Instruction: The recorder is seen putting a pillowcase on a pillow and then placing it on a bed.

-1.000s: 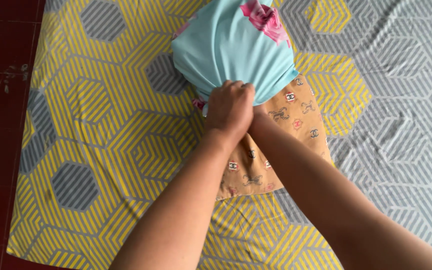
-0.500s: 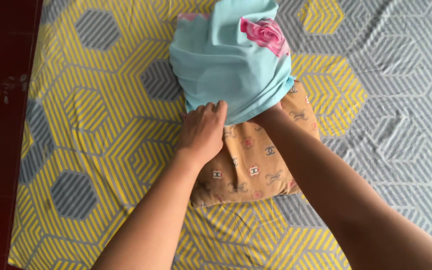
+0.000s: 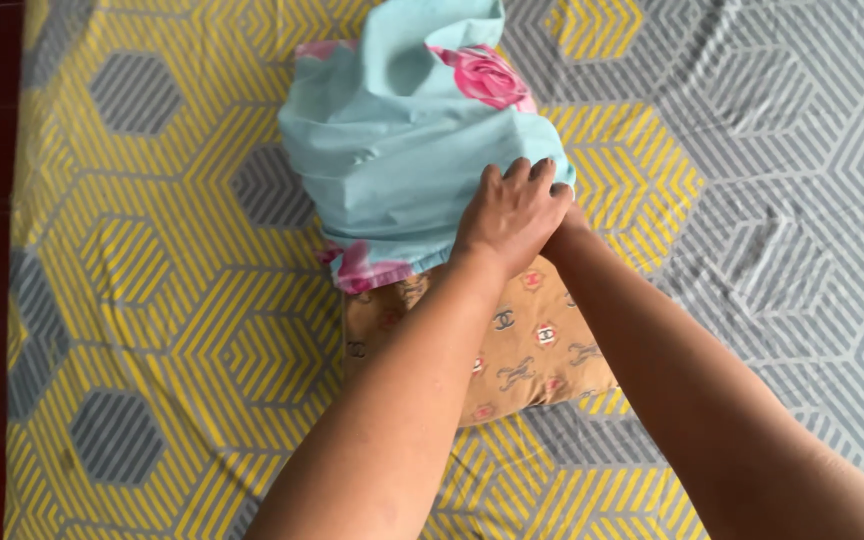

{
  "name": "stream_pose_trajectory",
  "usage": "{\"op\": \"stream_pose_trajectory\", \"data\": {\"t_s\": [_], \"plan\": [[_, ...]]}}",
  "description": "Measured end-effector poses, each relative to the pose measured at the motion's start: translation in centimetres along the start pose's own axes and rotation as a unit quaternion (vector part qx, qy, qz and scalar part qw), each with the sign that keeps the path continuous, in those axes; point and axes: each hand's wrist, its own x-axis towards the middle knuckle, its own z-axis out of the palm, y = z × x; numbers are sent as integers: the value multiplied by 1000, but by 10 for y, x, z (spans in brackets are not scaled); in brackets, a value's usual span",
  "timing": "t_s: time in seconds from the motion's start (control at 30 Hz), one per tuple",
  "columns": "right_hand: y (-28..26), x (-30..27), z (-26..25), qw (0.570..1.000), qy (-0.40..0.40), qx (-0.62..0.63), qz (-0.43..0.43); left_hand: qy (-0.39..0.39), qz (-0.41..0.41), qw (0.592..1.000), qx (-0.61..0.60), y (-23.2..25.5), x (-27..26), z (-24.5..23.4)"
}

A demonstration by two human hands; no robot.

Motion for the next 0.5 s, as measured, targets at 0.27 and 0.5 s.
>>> {"op": "stream_pose_trajectory", "data": {"t_s": [0.27,0.5], "plan": [[8,0,31,987,144,-67,-38,-76,-30,984,-156,16,38,27],[-81,-40,-121,879,86,62,465,-12,28,900,-436,14,3,-34]]}}
